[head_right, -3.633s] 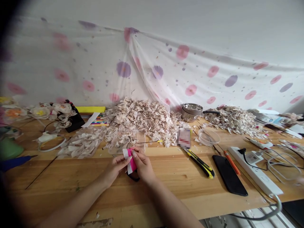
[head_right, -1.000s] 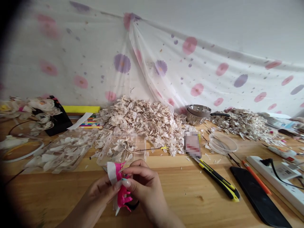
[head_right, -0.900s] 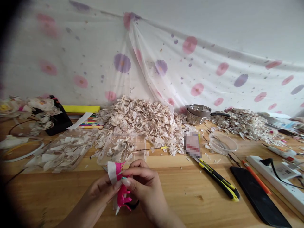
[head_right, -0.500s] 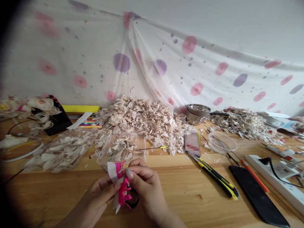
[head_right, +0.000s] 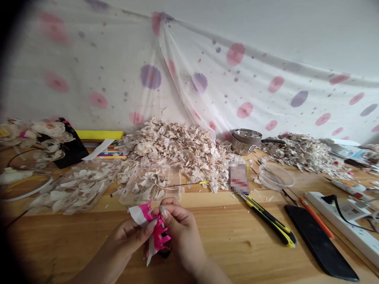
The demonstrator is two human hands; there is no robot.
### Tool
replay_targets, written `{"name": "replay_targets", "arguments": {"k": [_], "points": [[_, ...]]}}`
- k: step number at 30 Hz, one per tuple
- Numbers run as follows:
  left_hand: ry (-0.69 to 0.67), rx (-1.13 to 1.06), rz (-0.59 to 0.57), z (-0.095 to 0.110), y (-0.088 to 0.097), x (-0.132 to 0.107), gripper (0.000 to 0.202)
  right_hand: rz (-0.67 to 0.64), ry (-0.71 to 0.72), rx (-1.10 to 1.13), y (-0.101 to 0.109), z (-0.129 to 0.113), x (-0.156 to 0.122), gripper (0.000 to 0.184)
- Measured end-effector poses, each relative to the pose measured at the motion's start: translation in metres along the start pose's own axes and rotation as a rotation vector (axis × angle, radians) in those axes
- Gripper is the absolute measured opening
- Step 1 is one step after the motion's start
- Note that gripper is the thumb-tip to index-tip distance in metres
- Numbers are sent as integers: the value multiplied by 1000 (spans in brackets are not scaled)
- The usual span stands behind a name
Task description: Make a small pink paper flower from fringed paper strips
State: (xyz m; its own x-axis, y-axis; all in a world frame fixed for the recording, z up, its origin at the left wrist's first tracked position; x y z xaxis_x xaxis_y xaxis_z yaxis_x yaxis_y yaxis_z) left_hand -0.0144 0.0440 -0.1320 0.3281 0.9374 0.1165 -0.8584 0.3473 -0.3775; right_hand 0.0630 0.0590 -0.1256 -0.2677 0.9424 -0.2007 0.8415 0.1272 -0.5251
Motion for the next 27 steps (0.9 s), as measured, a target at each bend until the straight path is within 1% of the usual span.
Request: {"name": "replay_targets", "arguments": {"k": [4, 9, 12, 15, 18, 23, 27], "points": [[-11, 36, 3, 1, 1, -1, 39, -53, -81, 93, -6, 5, 0, 19], [-7, 28, -14, 0, 1, 0, 38, -86, -118, 166, -11, 8, -1, 19], [-1, 28, -20, -1, 0, 0, 39, -75, -112, 177, -7, 12, 0, 20], [7, 27, -22, -2, 0, -1, 38, -30, -77, 191, 1, 13, 3, 21], [-20, 27, -40, 0, -1, -1, 34, -9, -67, 200, 5, 14, 5, 21], [-64, 43, -74, 3, -3, 0, 32, 8, -89, 210, 6, 13, 4, 21], [-54, 31, -67, 0, -1, -1, 29, -28, -104, 226, 0, 11, 2, 22]]}}
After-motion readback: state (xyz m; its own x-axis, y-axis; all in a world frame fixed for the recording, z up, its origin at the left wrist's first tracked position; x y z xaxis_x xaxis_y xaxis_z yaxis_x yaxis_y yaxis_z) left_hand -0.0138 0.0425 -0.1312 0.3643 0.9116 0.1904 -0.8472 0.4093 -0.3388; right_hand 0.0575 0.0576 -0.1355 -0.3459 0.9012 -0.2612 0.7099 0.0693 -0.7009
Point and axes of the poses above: each hand's wrist, its own x-axis towards the middle knuckle, its own y-axis out of the back of the hand, z = x × y, the point moved 10 cm from there along x, towards the middle knuckle, and after that the axes turned 14 degrees about -y, right-handed, at the moved point
